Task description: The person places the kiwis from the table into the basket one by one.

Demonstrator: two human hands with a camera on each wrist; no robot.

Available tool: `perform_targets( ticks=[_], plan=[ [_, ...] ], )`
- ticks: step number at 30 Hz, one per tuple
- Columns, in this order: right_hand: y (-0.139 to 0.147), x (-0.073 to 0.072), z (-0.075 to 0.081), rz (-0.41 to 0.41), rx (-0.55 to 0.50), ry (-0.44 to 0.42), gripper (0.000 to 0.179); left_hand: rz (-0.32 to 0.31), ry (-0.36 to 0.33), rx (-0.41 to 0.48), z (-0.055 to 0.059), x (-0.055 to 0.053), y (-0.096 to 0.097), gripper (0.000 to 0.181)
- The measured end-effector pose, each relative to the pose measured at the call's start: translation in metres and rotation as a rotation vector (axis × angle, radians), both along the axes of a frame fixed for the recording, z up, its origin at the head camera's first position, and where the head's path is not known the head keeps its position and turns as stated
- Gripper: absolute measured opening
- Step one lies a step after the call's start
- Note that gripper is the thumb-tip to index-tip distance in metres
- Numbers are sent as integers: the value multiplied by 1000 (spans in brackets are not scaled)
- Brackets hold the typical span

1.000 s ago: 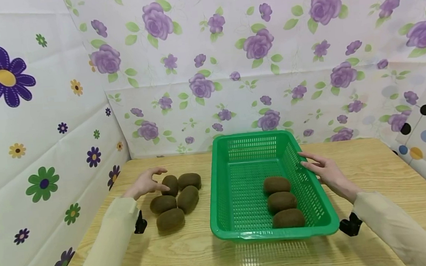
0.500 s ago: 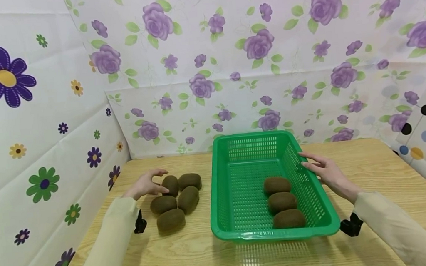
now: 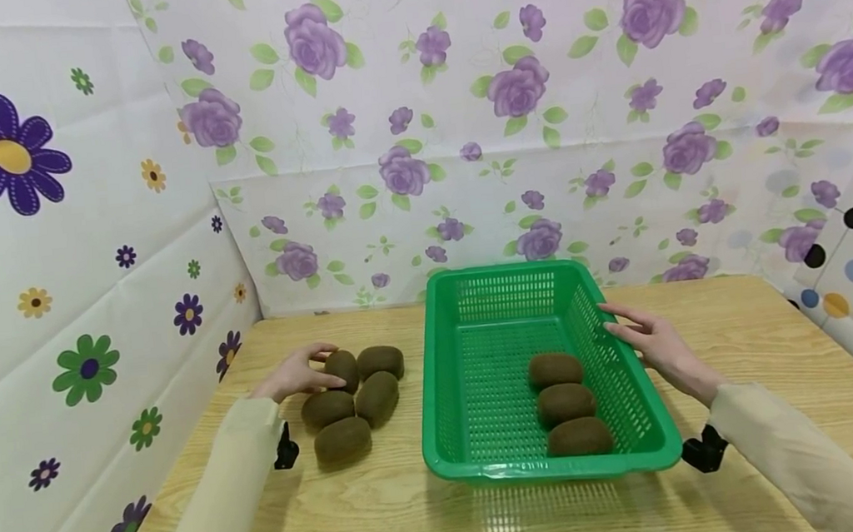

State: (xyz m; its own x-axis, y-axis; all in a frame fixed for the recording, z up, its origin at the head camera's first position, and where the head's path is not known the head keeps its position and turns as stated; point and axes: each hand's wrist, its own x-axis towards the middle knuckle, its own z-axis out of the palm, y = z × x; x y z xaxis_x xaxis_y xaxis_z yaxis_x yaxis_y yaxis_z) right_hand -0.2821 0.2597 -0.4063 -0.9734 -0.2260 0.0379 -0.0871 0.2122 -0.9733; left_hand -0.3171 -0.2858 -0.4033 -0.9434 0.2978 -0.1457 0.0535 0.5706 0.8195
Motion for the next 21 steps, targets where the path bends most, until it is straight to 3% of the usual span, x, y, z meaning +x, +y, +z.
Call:
perform_targets(
  ticks=[10,21],
  plan=[
    [0,1,1,0,19,0,58,14,-25,77,-9,-7,0,72],
    [-1,2,3,-7,8,-14,58,20,9,21,-8,-7,7,71]
  ],
)
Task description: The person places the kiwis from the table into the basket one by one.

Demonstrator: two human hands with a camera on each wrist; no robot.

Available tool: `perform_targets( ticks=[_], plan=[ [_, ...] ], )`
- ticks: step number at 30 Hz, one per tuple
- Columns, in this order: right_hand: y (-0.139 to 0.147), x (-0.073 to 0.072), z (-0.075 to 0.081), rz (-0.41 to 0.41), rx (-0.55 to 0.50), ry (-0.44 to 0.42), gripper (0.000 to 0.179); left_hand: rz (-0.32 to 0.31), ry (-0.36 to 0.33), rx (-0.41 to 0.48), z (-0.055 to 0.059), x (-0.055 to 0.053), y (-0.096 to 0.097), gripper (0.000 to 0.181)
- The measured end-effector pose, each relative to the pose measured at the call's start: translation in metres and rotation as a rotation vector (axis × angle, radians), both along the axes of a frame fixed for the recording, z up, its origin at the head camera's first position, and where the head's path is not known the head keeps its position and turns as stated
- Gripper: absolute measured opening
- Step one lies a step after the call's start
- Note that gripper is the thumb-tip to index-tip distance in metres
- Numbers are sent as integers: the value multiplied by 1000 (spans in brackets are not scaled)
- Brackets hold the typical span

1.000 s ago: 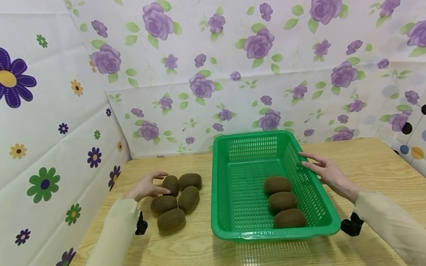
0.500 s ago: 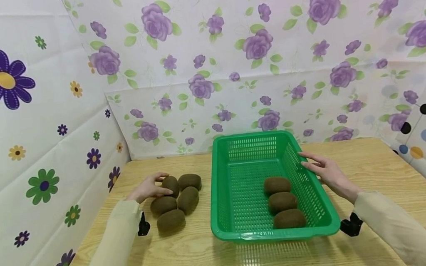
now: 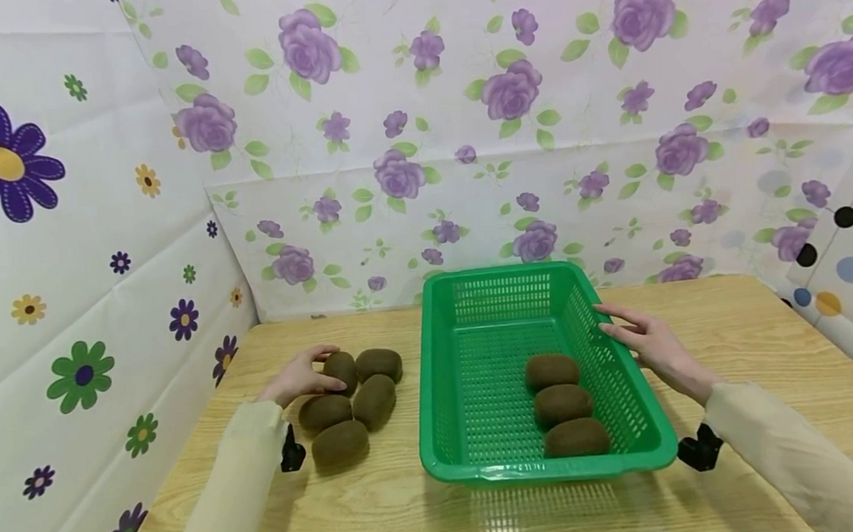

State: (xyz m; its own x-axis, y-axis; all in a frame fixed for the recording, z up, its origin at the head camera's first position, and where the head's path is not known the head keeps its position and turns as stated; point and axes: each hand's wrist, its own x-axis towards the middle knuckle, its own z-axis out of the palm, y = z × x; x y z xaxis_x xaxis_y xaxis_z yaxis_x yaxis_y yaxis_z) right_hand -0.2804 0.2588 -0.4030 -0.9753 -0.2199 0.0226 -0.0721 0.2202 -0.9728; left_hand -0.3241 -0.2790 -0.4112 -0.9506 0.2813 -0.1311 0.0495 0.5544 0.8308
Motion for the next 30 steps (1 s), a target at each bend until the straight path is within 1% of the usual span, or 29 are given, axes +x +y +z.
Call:
perform_targets(
  ticks=[3,6,11,15,18,22,27,30],
  plan=[
    [-1,-1,0,4,-4,-5,58,-8,24,5,1,2,-1,69],
    [-1,-1,0,3,-9,-9,58,-23,64,-7,2,5,-3,69],
    [-1,-1,0,1,-13,-6,58,-6,112,-11,7,8,-9,69],
    [0,0,-1,4,-10,-7,59,0,168,-55,14,10,-16,69],
    [0,0,-1,2,-11,-5,58,-5,187,-89,20,12,-21,70],
    [1,-1,-1,3,-17,5,58,-12,161,-92,28,14,-26,70],
    [1,-1,-2,3,-19,8,57,-8,135,-98,40,16,-27,72],
    [1,-1,-2,5,-15,7,58,-15,139,-75,48,16,-25,73]
  ],
)
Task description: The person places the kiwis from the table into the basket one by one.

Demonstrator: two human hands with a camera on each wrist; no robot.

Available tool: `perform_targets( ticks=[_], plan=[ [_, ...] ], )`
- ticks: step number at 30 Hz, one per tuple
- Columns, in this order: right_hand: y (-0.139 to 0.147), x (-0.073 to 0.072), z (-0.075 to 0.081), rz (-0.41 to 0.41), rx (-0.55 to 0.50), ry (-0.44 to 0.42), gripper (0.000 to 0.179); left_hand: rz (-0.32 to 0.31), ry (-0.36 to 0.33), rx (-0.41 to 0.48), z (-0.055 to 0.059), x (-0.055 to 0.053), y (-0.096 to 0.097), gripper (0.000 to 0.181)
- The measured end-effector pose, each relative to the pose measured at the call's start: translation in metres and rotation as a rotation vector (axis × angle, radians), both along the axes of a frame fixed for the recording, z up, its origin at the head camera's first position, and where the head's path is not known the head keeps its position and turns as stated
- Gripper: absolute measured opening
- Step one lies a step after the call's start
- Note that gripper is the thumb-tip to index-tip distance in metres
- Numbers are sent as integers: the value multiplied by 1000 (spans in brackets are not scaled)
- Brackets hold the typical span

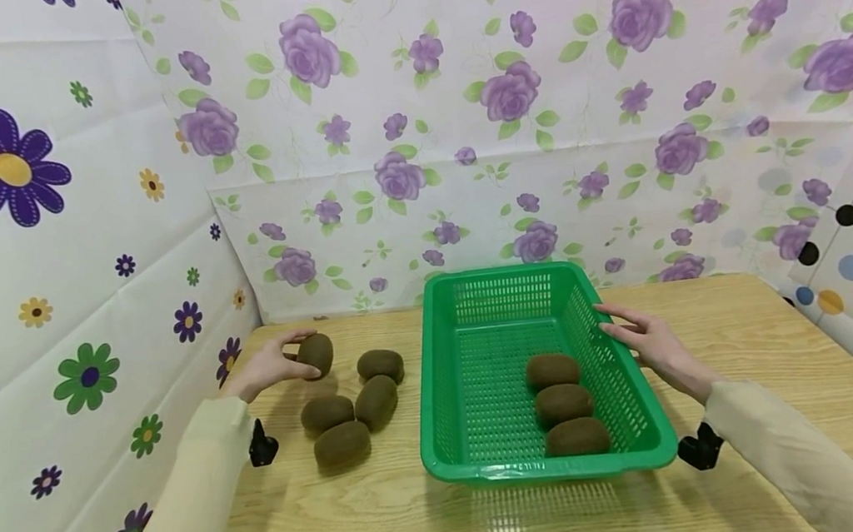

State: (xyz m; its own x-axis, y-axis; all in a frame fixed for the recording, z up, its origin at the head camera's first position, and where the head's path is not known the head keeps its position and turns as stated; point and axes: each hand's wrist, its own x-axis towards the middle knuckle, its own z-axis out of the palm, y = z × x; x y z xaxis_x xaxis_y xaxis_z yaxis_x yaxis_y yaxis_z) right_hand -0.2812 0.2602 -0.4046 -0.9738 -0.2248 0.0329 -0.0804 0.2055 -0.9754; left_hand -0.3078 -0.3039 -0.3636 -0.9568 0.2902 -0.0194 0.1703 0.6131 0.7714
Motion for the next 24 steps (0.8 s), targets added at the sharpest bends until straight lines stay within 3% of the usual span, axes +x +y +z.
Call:
perform_targets(
  ticks=[7,18,24],
  plan=[
    [-1,1,1,0,-7,-8,57,-52,-11,109,10,-3,11,71],
    [-2,2,1,6,-2,2,57,-115,-29,139,28,-6,45,68],
    [-2,1,1,7,-11,-4,57,-200,-3,146,43,-5,66,68]
  ],
)
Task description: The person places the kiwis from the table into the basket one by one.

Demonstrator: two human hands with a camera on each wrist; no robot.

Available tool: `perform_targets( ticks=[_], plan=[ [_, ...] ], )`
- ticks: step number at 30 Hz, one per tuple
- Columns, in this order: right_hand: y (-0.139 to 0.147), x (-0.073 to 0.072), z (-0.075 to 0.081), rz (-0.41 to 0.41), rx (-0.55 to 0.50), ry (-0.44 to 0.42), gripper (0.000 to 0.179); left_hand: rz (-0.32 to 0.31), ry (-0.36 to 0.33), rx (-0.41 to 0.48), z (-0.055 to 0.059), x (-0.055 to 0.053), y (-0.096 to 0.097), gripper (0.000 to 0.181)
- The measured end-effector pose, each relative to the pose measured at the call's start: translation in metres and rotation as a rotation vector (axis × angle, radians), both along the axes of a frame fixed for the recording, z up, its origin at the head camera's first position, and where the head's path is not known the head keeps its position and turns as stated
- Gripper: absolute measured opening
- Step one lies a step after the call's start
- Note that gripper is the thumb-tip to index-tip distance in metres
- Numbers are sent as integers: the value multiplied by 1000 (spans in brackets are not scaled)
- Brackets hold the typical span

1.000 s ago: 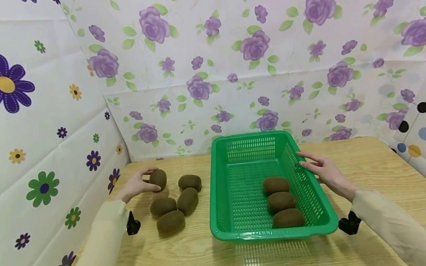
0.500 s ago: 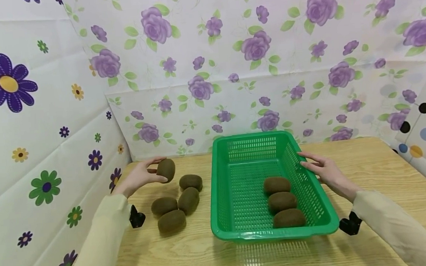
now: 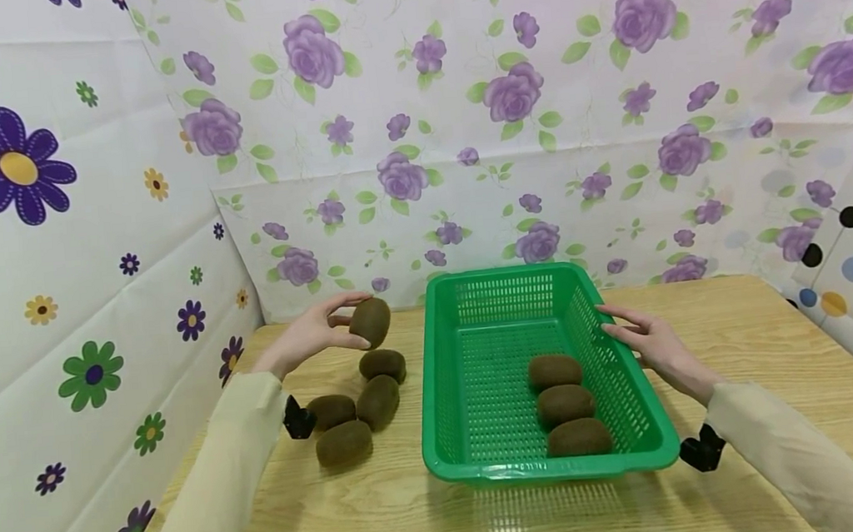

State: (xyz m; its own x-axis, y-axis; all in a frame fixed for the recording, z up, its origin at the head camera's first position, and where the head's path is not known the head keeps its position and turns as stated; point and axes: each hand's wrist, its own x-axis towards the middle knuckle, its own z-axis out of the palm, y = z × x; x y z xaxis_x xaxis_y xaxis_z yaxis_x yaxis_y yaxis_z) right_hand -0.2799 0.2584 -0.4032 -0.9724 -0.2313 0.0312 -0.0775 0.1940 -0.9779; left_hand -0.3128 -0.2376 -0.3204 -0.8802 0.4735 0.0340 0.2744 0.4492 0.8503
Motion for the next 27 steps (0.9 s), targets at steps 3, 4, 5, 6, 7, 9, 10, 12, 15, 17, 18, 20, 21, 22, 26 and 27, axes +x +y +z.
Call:
perform_targets(
  ticks=[3,4,5,6,7,9,10,12,15,17,18,20,21,22,26,27],
  plan=[
    [1,0,0,0,4,1,57,-36,-1,16,13,6,15,68],
    [1,0,0,0,6,1,57,-50,-1,22,19,10,20,67],
    [1,1,-1,-1,9,3,58,-64,-3,30,24,13,25,67],
    [1,1,-1,-1,9,3,58,-78,-6,37,29,15,30,67],
    [1,1,-1,-1,11,4,58,-91,-8,43,32,17,35,67],
    [1,1,-1,0,9,5,58,-123,-6,56,35,17,44,67],
    [1,1,0,0,12,7,58,-137,-3,61,35,16,48,68],
    [1,1,0,2,12,8,58,-167,0,75,32,10,55,68],
    [1,1,0,5,13,11,57,-211,5,94,28,2,66,69],
    [1,1,0,6,2,10,57,-231,11,89,26,-1,73,70],
    [1,1,0,6,-2,10,57,-241,13,89,25,-2,77,70],
    [1,0,0,7,-8,10,56,-256,17,88,24,-4,85,69],
    [1,0,0,6,-10,10,56,-262,15,88,24,-4,89,69],
    [1,0,0,5,-11,9,56,-269,13,83,23,-4,92,69],
    [2,-1,-1,4,0,10,56,-352,0,55,20,-5,107,70],
    [2,-1,-1,4,1,10,56,-387,-10,52,20,-6,111,70]
  ],
)
